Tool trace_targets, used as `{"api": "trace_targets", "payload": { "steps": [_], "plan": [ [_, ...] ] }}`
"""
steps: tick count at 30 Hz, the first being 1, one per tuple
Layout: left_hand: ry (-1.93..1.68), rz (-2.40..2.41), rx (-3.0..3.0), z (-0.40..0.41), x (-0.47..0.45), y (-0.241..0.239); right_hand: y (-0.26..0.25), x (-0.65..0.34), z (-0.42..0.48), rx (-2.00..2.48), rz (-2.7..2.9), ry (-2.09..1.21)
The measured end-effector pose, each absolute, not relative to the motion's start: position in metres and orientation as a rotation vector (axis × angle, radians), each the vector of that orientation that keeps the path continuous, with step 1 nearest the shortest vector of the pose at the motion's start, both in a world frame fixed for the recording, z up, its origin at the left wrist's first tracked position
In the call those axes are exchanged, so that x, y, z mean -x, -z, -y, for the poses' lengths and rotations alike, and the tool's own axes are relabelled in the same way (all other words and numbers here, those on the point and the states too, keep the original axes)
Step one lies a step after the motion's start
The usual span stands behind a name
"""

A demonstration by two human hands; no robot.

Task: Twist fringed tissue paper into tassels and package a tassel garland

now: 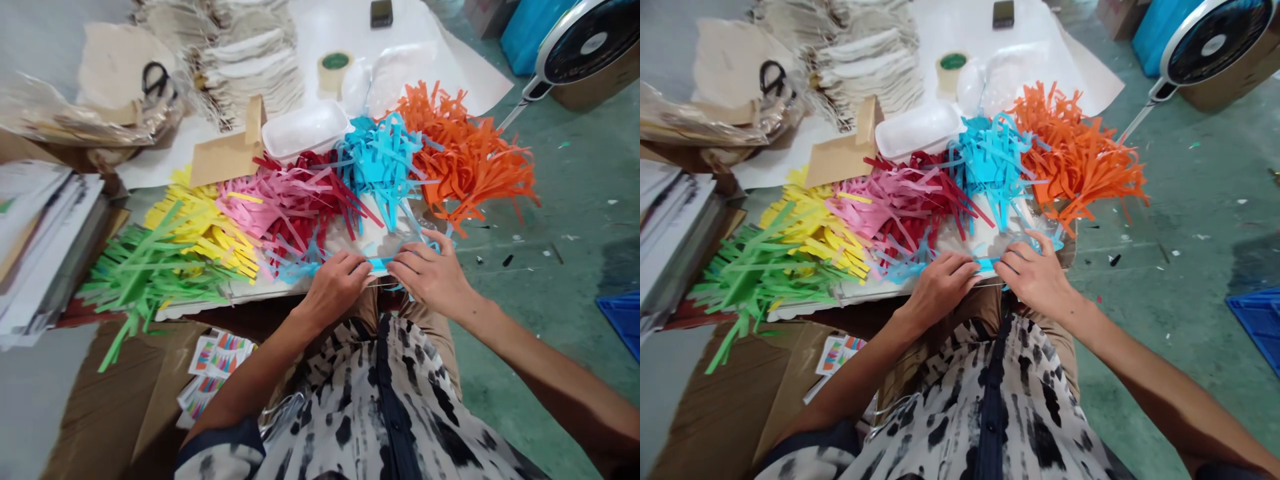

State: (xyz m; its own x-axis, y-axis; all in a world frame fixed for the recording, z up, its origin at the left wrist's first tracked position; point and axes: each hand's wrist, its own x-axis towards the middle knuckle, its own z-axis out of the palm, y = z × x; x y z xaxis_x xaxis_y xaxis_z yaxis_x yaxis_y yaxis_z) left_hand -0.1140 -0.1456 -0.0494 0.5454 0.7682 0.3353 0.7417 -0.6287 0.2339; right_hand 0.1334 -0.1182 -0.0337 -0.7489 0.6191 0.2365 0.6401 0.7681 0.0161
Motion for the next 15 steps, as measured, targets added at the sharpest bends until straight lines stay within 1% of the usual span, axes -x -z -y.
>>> {"api": "trace_targets", "payload": {
  "steps": [3,7,15],
  "plan": [
    [-0.638,-1.373,-2.649,0.147,0.116,0.049,0.040,-0.133,0.115,1.074,2.685,0.178],
    [-0.665,-1.513,-2.547,0.146,0.121,0.046,0.043,-0.132,0.111,1.209,2.637,0.111],
    [-0.644,-1.675,-2.350,0.141,0.118,0.040,0.031,-0.123,0.101,1.297,2.743,0.037]
  ]
}}
